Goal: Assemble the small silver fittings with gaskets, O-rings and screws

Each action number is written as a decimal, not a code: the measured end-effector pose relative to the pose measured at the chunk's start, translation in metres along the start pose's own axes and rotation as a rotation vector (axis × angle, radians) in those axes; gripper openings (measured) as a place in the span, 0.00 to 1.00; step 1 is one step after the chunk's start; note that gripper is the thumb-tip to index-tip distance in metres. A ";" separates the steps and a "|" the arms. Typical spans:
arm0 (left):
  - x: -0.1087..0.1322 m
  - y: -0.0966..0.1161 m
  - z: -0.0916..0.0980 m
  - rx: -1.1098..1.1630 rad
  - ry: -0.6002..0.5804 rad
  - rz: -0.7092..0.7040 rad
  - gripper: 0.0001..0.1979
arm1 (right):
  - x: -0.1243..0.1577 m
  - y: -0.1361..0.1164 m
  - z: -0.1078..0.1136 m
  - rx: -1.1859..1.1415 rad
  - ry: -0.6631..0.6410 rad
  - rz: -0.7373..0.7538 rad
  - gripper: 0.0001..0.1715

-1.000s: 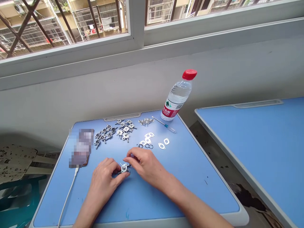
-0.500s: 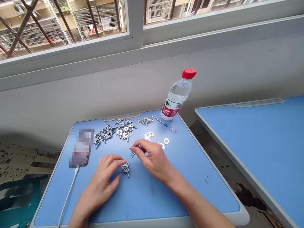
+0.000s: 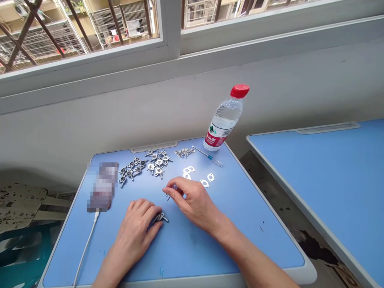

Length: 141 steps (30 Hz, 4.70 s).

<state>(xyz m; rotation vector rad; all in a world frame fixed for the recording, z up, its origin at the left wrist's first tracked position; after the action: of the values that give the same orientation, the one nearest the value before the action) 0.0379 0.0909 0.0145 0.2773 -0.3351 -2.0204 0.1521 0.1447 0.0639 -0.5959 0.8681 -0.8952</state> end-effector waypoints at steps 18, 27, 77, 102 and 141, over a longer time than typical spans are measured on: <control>0.002 -0.003 -0.005 0.021 0.039 0.018 0.06 | 0.000 -0.009 -0.001 0.084 -0.018 0.072 0.13; 0.001 -0.008 -0.008 0.134 0.030 0.066 0.09 | 0.001 -0.012 -0.002 0.094 -0.055 0.070 0.12; 0.002 -0.012 -0.012 0.147 -0.015 0.103 0.09 | 0.012 0.054 -0.042 0.665 -0.359 -0.042 0.13; 0.003 -0.012 -0.012 0.117 0.021 0.092 0.08 | 0.010 0.046 -0.038 0.482 -0.372 -0.085 0.07; 0.002 -0.014 -0.010 0.158 -0.003 0.123 0.07 | 0.016 -0.002 -0.038 -0.213 -0.304 -0.136 0.25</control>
<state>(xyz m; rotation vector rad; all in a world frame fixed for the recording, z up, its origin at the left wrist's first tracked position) 0.0293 0.0943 0.0000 0.3437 -0.5027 -1.8770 0.1246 0.1264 0.0394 -0.9594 0.6562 -0.8120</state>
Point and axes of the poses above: each hand's wrist, its own x-axis away from the middle knuckle, its own z-axis out of the back of the hand, y = z × x, the point moved 10 cm from there along -x, towards the middle knuckle, and after that the axes turned 2 degrees about -y, right-handed, at the moved point
